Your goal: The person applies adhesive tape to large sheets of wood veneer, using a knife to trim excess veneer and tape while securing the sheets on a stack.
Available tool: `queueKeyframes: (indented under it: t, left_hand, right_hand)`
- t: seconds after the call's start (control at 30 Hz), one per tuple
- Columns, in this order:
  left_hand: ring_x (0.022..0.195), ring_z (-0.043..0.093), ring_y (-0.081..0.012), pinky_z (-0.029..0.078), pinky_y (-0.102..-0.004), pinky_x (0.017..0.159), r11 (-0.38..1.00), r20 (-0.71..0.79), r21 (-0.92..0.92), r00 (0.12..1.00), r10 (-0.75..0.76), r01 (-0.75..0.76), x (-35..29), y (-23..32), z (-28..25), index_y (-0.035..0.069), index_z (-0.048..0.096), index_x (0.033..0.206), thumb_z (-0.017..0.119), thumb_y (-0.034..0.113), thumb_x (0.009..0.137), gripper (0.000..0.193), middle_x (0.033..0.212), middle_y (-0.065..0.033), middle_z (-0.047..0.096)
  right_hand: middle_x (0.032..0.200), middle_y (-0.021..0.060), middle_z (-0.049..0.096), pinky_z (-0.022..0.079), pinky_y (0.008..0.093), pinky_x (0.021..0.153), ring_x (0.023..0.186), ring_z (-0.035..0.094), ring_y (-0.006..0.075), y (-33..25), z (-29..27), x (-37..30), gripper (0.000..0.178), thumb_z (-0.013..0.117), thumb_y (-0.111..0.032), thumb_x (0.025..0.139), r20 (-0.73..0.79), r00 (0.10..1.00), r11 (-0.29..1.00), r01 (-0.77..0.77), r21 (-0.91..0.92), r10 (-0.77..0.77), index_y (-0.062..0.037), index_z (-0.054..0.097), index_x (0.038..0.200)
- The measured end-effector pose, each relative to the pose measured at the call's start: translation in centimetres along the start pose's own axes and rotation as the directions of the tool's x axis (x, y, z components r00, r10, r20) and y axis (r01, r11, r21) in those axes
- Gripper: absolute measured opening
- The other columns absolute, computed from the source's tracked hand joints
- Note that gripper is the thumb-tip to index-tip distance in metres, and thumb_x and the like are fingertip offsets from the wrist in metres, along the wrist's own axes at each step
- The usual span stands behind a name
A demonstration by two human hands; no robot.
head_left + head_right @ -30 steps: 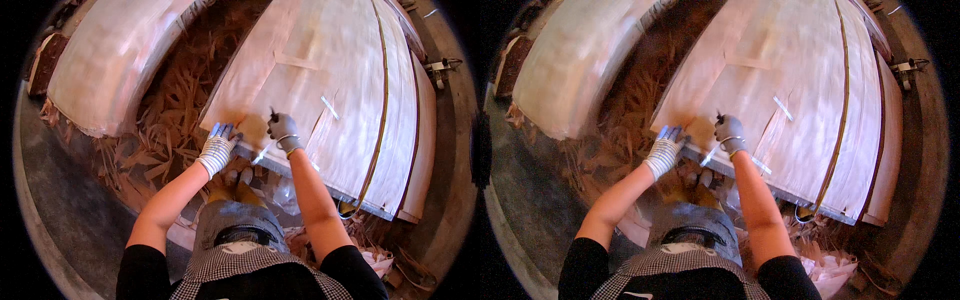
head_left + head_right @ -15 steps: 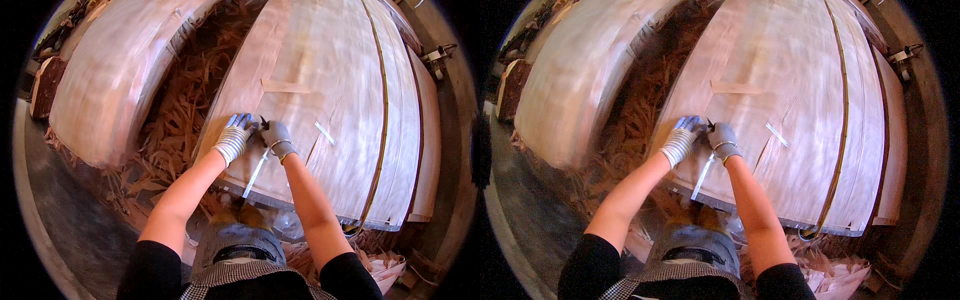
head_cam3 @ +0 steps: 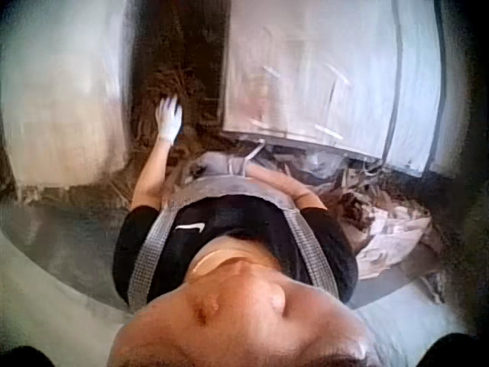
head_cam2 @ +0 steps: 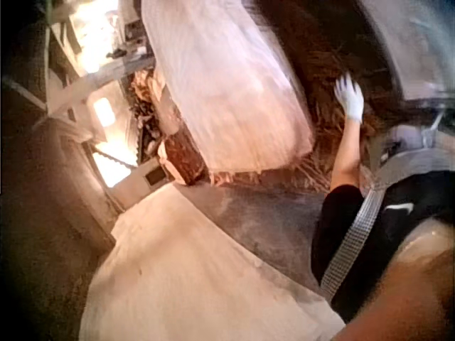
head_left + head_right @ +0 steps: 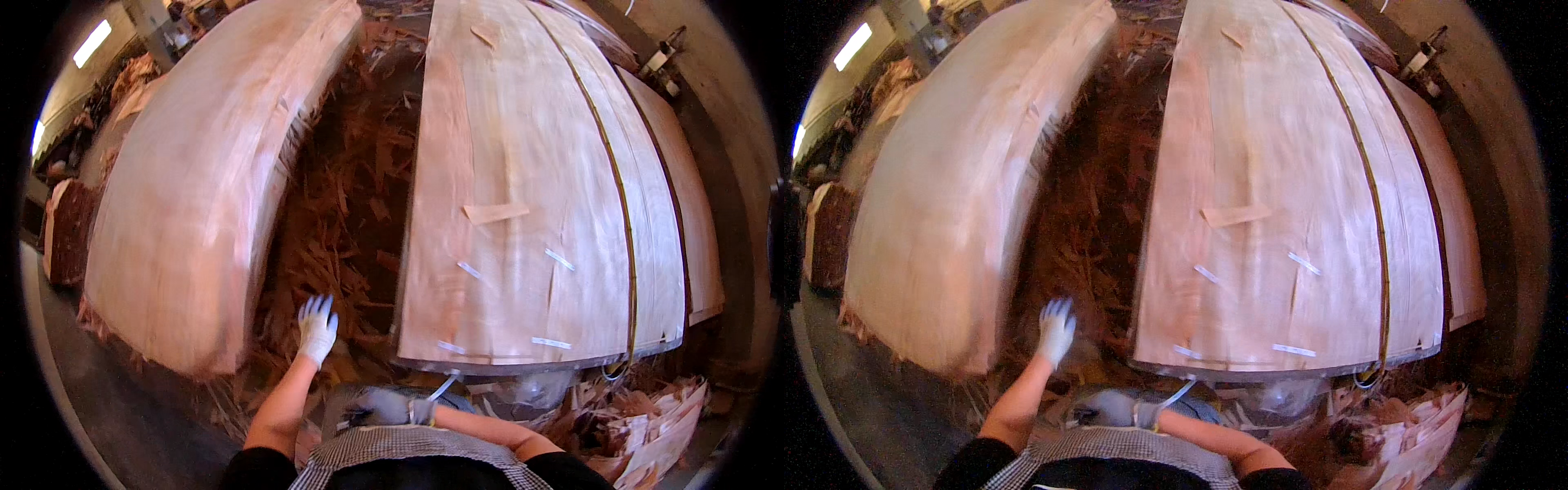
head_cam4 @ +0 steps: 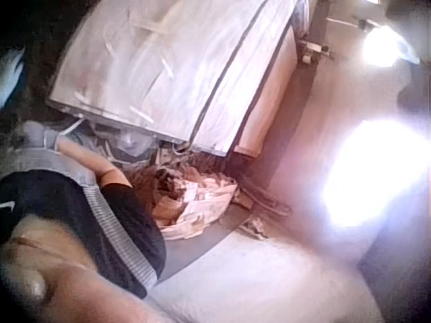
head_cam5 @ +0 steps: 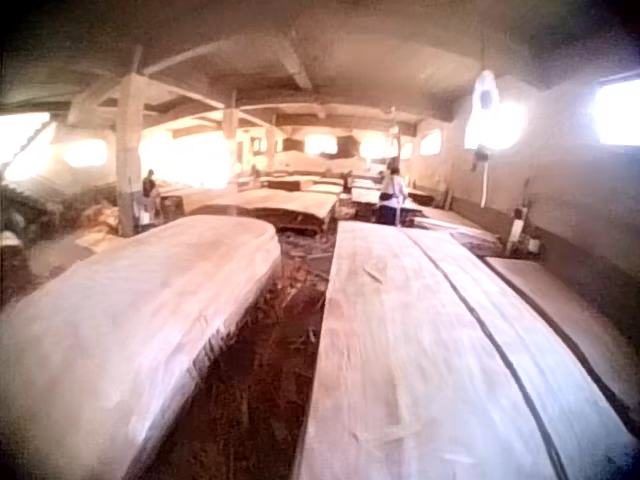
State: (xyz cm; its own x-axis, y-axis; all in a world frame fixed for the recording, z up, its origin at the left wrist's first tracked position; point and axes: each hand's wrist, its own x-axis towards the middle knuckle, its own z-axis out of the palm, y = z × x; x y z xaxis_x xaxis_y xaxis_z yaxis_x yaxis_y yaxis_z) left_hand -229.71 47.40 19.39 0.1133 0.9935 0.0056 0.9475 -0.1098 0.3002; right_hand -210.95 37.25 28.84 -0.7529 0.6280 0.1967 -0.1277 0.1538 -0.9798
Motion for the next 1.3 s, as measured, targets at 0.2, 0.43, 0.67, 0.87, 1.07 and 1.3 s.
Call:
queueKeyframes:
  t: [0.2,0.43,0.67,0.87,1.07,1.3]
  left_hand:
    - [0.107,0.046,-0.0336,0.034,-0.0411,0.095,0.971,0.223,-0.163,0.965,-0.136,0.174,-5.2,-17.4,-3.9,0.005,0.050,0.117,0.052,0.023,0.077,0.044,0.115,-0.0173,0.052]
    - [0.091,0.055,-0.0374,0.044,-0.0426,0.078,0.951,0.258,-0.308,0.964,0.059,0.024,4.2,-22.1,-5.0,0.004,0.056,0.107,0.049,0.024,0.081,0.033,0.096,-0.0236,0.058]
    - [0.095,0.051,-0.0350,0.040,-0.0408,0.086,0.844,0.254,-0.301,0.816,0.520,-0.444,24.0,-10.3,-6.8,0.003,0.051,0.113,0.049,0.015,0.079,0.036,0.102,-0.0189,0.056]
    - [0.100,0.050,-0.0308,0.036,-0.0409,0.091,0.552,0.294,-0.355,0.470,0.832,-0.755,38.8,2.0,-4.0,0.006,0.053,0.112,0.049,0.019,0.080,0.035,0.106,-0.0146,0.056]
    - [0.105,0.049,-0.0308,0.033,-0.0409,0.095,0.338,0.377,-0.415,0.178,0.909,-0.845,48.5,10.4,-2.7,0.006,0.054,0.111,0.050,0.019,0.081,0.033,0.109,-0.0155,0.055]
    - [0.120,0.039,-0.0269,0.027,-0.0416,0.101,-0.127,0.138,-0.264,-0.168,0.976,-0.956,51.1,24.1,2.6,0.007,0.049,0.118,0.056,0.019,0.074,0.046,0.129,-0.0122,0.043]
  right_hand:
    - [0.078,0.0082,0.059,0.044,0.0300,0.065,0.070,0.054,0.0188,0.8,1.5,15.5,0.017,0.051,-0.007,0.081,0.004,0.970,0.960,-0.242,0.144,0.244,-0.0035,0.055,0.098]
    - [0.087,0.0032,0.060,0.046,0.0234,0.065,0.074,0.055,0.0082,-0.3,-5.4,24.9,0.027,0.053,-0.008,0.083,-0.181,0.926,0.910,-0.263,0.319,0.331,-0.0055,0.053,0.110]
    - [0.073,0.0038,0.059,0.046,0.0263,0.057,0.064,0.054,0.0102,6.5,-19.2,22.3,0.021,0.060,-0.012,0.077,-0.816,0.341,0.881,-0.253,0.399,0.467,0.0006,0.059,0.094]
    - [0.075,0.0127,0.064,0.045,0.0269,0.048,0.059,0.059,0.0158,18.3,-32.2,14.1,0.018,0.055,-0.013,0.080,-0.866,-0.443,0.909,-0.218,0.356,0.233,0.0021,0.058,0.088]
    - [0.068,0.0083,0.062,0.042,0.0259,0.040,0.048,0.054,0.0124,12.6,-38.7,14.9,0.016,0.054,-0.014,0.083,-0.595,-0.721,0.885,0.057,0.462,0.356,0.0013,0.055,0.089]
    - [0.066,0.0091,0.060,0.045,0.0268,0.038,0.045,0.054,0.0139,13.6,-40.6,15.6,0.013,0.055,-0.010,0.082,-0.395,-0.846,0.902,0.203,0.382,0.358,0.0032,0.057,0.083]
